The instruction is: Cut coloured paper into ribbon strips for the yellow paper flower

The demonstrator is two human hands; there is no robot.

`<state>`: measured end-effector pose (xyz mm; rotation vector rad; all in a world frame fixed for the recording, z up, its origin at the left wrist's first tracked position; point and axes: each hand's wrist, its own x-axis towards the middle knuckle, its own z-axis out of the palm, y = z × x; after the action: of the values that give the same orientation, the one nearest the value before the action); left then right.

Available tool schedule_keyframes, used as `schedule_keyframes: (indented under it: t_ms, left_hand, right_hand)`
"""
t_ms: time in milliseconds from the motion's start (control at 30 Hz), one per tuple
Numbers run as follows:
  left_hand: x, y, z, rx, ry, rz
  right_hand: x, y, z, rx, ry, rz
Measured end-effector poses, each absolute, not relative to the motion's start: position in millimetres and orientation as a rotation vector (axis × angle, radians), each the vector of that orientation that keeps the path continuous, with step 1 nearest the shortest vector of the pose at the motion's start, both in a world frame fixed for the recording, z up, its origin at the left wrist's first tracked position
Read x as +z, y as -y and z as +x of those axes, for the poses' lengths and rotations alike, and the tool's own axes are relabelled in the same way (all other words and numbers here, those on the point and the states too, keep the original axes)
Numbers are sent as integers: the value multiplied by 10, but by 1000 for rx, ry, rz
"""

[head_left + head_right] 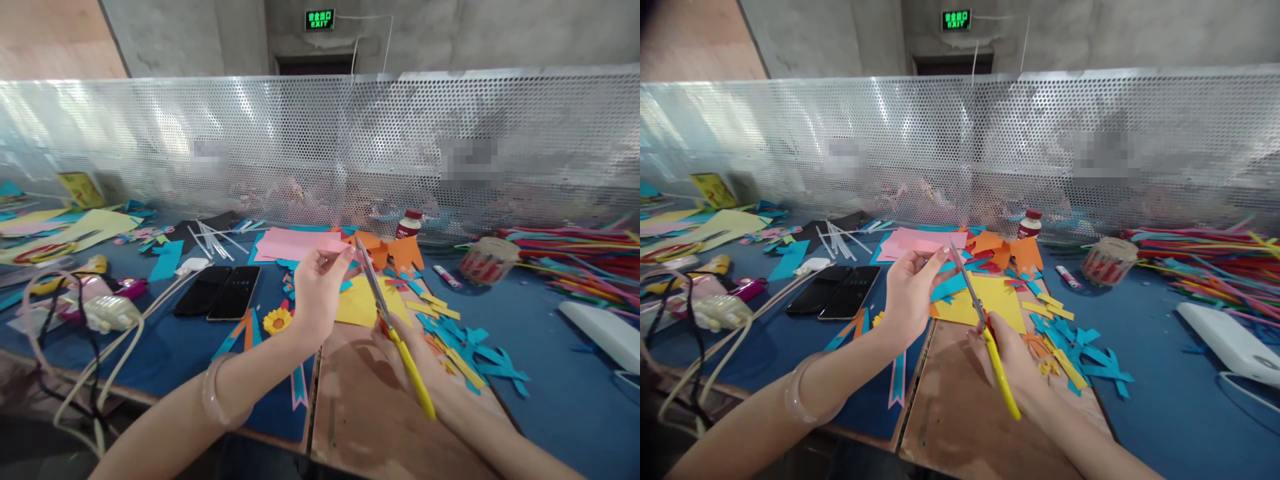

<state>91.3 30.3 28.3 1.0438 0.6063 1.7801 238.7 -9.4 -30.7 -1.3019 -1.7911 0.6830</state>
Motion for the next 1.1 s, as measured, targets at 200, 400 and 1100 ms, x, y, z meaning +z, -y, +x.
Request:
schedule_keyframes:
  t_ms: [200,400,1100]
  left_hand:
    - [300,-458,816,1871,-725,1041]
    - [389,-603,687,1753,-468,780]
    - [187,-911,586,1576,-685,1112]
  right_hand:
    - [-402,93,2449,625,1938,-1362]
    - [-436,91,2475,598,1970,-1353]
    - [-466,-13,2464,581,1794,-1299]
